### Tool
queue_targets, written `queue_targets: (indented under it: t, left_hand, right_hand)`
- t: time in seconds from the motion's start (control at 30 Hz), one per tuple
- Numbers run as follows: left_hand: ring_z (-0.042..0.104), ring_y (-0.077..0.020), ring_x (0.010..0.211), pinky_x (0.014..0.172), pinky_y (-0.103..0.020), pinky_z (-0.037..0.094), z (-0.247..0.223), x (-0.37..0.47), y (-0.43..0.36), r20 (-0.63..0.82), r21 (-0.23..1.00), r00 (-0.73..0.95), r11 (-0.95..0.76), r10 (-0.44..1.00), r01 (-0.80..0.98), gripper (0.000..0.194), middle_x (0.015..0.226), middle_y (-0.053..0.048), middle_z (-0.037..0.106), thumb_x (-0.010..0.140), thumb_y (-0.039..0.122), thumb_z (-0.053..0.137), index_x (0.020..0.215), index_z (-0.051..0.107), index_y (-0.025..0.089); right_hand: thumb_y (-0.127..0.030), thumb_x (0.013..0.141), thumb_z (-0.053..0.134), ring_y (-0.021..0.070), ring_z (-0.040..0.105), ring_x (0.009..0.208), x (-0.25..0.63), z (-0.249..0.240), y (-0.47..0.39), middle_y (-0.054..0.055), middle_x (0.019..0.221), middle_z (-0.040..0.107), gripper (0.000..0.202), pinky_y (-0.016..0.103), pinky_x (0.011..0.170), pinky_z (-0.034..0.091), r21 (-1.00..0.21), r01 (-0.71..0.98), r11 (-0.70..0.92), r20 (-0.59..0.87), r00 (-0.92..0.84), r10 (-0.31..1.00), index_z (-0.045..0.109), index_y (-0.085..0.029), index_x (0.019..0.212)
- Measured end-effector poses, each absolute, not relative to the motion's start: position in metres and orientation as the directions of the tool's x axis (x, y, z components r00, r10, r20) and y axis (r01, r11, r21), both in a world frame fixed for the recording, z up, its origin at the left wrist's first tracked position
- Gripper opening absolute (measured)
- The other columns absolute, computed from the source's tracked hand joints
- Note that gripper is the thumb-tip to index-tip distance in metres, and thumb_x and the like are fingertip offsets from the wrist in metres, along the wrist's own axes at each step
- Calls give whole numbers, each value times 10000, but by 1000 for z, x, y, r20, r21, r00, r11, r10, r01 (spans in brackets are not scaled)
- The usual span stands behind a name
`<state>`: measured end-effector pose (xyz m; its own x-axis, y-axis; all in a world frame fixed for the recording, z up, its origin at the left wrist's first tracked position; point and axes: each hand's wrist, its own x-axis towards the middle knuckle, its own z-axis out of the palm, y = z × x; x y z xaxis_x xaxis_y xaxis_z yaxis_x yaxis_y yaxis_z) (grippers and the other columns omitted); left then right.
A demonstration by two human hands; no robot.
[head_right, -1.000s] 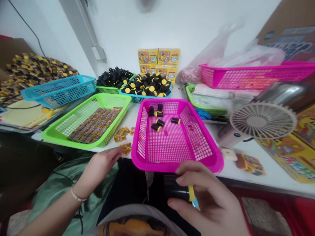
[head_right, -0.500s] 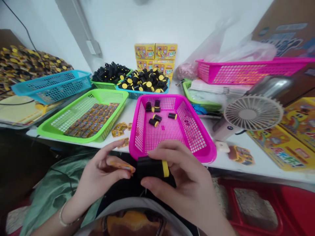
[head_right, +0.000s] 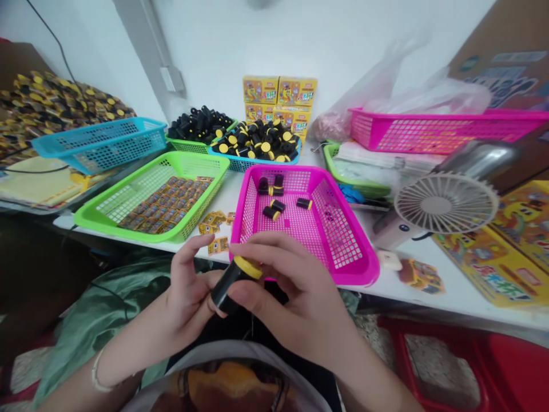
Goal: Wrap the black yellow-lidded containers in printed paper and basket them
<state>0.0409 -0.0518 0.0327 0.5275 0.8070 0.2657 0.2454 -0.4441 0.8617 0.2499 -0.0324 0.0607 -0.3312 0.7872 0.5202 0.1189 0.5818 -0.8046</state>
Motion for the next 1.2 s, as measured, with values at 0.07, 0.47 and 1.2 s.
queue_targets:
  t: [0.07,0.47,1.2]
  left_hand:
    - [728,-152,759,697,-222,603,30,40,-52,333,851,489,-480,806,213,675,872,-1,658,1018,107,476,1499,40,292]
    - [796,-165,798,722,-234,670,40,50,-56,397,916,318,-394,861,-77,750,917,36,741,897,68,719,1371,221,370]
    - [769,-94,806,796,-181,602,34,66,-46,309,924,-6,-302,951,-235,856,898,71,764,718,29,852,1272,277,336]
  right_hand:
    - [-222,915,726,138,713,1002,250,61,-31,10,1118,702,335,204,810,607,-836,99,540,483,-335,809,713,-375,1212]
    - [-339,766,874,118,669,789,244,44,-30,-30,917,688,312,218,695,559,-950,-115,291,313,-321,894,692,-326,1020]
    - [-217,925,642,239,568,1261,229,18,-32,171,1255,627,468,361,1059,531,-152,492,857,785,-467,407,509,-65,1347]
